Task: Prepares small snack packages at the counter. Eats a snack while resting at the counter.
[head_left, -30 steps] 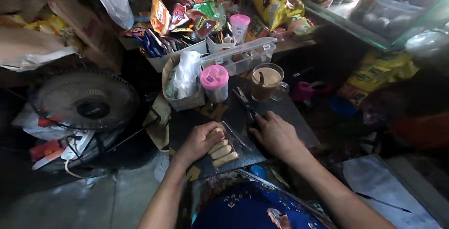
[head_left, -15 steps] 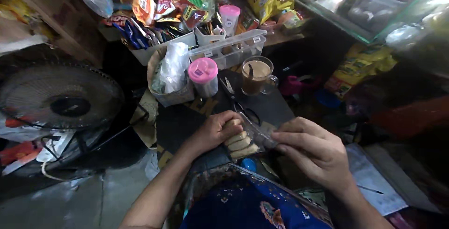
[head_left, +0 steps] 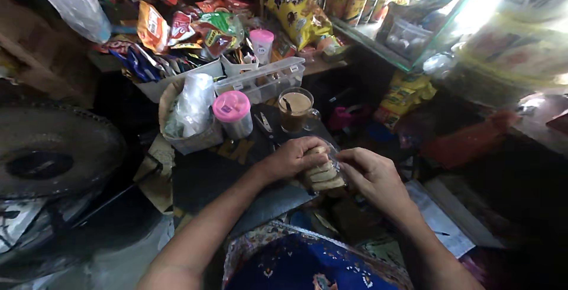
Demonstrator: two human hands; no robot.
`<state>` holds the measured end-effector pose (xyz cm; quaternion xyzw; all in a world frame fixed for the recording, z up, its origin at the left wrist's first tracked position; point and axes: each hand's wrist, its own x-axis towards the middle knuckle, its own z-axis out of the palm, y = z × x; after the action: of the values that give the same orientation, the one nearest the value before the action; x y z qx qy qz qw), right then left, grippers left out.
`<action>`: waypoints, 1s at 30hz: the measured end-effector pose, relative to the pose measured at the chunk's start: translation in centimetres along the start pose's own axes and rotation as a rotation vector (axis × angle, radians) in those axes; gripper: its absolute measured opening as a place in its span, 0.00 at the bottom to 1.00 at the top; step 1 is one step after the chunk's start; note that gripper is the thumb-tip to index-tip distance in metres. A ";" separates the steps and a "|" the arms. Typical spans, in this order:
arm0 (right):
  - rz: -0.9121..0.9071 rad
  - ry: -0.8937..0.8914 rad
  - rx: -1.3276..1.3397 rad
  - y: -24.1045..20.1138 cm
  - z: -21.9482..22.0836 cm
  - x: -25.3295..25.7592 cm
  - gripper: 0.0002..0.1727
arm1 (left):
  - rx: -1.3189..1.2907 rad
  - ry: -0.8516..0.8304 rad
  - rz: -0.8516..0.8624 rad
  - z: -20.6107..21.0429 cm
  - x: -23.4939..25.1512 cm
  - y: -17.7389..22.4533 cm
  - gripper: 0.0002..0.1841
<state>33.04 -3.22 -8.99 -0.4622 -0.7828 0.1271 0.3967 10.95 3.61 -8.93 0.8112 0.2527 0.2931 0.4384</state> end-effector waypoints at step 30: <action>0.260 -0.149 0.201 -1.0 2.7 2.7 0.15 | -0.150 0.004 -0.162 -1.0 -1.5 -0.7 0.36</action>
<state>29.75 -1.05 -8.79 -0.5070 -0.7271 0.2889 0.3618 9.08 3.58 -9.49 0.7524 0.2958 0.2764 0.5196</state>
